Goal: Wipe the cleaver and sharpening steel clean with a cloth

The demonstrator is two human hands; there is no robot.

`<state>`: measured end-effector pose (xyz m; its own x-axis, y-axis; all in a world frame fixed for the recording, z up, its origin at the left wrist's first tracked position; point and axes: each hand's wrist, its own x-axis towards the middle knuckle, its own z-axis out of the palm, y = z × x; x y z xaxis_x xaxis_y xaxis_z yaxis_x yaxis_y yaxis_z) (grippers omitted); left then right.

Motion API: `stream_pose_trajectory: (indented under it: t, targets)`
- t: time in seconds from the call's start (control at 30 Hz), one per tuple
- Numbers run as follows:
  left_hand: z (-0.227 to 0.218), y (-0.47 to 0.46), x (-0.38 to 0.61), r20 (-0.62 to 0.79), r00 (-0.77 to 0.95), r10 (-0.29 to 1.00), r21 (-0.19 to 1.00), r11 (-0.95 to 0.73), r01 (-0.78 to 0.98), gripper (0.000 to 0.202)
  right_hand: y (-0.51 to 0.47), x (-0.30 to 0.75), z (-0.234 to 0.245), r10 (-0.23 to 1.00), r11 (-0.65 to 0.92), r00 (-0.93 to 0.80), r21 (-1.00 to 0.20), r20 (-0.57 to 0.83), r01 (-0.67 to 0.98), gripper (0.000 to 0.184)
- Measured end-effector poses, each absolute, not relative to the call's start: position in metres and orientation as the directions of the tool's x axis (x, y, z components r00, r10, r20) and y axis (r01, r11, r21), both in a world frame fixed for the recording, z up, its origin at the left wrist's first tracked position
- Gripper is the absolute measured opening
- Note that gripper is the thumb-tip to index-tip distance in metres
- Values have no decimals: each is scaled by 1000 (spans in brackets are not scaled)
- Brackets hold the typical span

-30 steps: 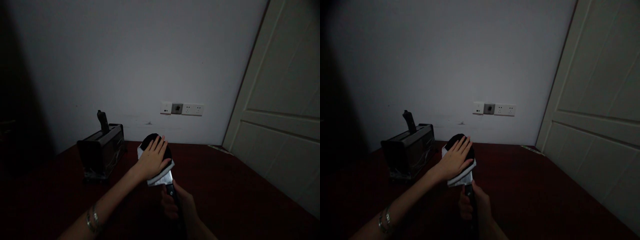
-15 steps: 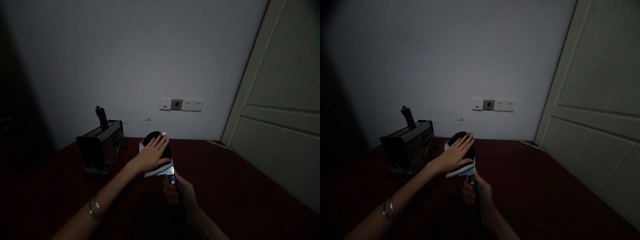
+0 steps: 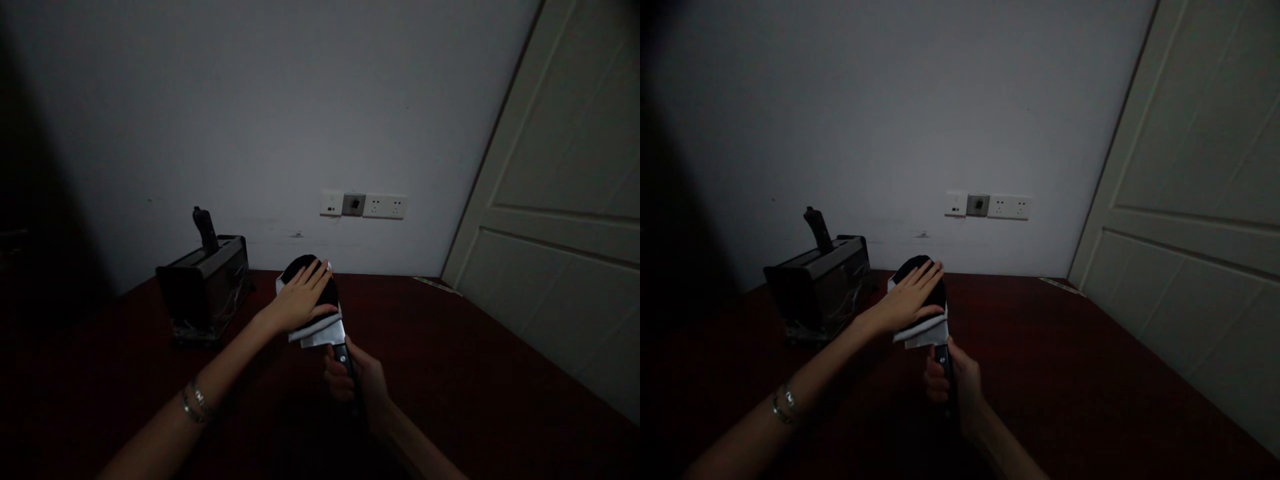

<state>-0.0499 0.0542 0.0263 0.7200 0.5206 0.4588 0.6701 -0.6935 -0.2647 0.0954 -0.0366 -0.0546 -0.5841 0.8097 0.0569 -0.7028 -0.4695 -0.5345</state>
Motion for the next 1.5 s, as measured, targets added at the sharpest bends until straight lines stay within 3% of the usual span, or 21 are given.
stream_pose_trajectory:
  t: [0.13, 0.37, 0.77, 1.03, 1.5]
  targets:
    - [27, 51, -52, 449, 696, 560, -251, -669, 700, 76, -37, 94, -54, 803, -480, -594, -539, 47, -692, 28]
    - [33, 18, -36, 341, 788, 512, -260, -755, 602, 69, -37, 96, -48, 820, -455, -570, -541, 55, -707, 34]
    - [31, 59, -59, 514, 606, 607, -196, -605, 772, 64, -46, 79, -61, 772, -553, -635, -525, -31, -647, 35]
    - [17, 20, -28, 441, 751, 492, -268, -726, 633, 59, -32, 105, -44, 832, -438, -548, -504, 85, -744, 32]
    - [17, 45, -55, 433, 733, 525, -267, -701, 661, 61, -31, 101, -55, 798, -484, -597, -502, 83, -717, 26]
